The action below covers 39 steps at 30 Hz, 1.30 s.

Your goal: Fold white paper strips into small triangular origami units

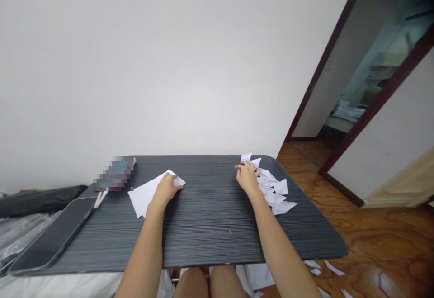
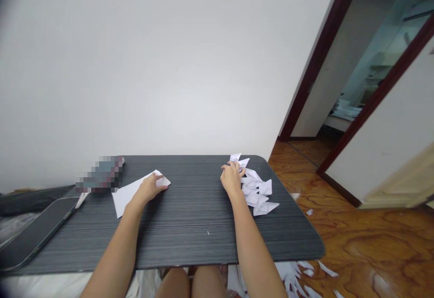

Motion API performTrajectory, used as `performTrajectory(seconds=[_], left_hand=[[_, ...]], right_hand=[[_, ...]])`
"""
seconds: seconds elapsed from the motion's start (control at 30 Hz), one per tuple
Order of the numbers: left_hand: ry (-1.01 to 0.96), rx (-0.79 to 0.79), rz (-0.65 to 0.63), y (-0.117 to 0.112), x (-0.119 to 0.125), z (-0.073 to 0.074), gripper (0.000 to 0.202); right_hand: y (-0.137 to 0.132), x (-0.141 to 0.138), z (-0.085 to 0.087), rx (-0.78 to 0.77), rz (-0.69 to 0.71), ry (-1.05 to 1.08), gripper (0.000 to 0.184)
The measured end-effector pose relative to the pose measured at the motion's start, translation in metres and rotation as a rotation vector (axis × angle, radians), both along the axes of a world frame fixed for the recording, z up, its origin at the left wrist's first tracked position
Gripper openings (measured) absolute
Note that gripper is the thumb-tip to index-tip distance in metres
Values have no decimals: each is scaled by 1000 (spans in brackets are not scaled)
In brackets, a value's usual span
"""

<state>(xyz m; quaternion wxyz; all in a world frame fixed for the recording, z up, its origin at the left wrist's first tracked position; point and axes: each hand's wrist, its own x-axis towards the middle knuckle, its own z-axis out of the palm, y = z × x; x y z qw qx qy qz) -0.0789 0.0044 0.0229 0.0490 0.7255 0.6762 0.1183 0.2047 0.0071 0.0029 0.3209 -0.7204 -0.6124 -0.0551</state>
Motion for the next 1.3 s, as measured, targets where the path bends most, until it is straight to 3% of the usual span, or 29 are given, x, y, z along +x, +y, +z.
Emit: performTrajectory(seconds=[0.27,0.4,0.5,0.6,0.73,0.87,0.97,1.07,1.17,1.23,1.3], left_hand=[[-27,1,-123,-2,4,6,32],[-69,56,-139,-1,6,7,33],[-43,97,-100,-2,9,8,35],[-4,74,-22,-2,10,8,24],[-47,68,92,-5,10,12,42],[-332,298,49,-16,18,28,37],[-735,369,-150,-24,27,41,34],[-1121,254,-228,-26,35,43,46],[-1373,61,-221,-24,39,38,59],[-1457,-18,-213,-23,41,34,65],[-1521,-49,-213,-21,42,30,69]], right_hand=[[-8,-10,6,-40,69,-53,27],[-10,-14,7,-43,134,-26,26],[-10,-16,8,-43,147,-18,26],[-11,-17,8,-42,154,-18,26],[-12,-19,8,-52,166,-15,25],[-13,-26,11,-11,213,34,25],[-14,-34,17,2,357,232,28],[-20,-44,24,-101,674,573,42],[-27,-53,28,-346,996,905,51],[-31,-57,27,-478,1026,1033,47],[-32,-60,24,-500,938,1118,39]])
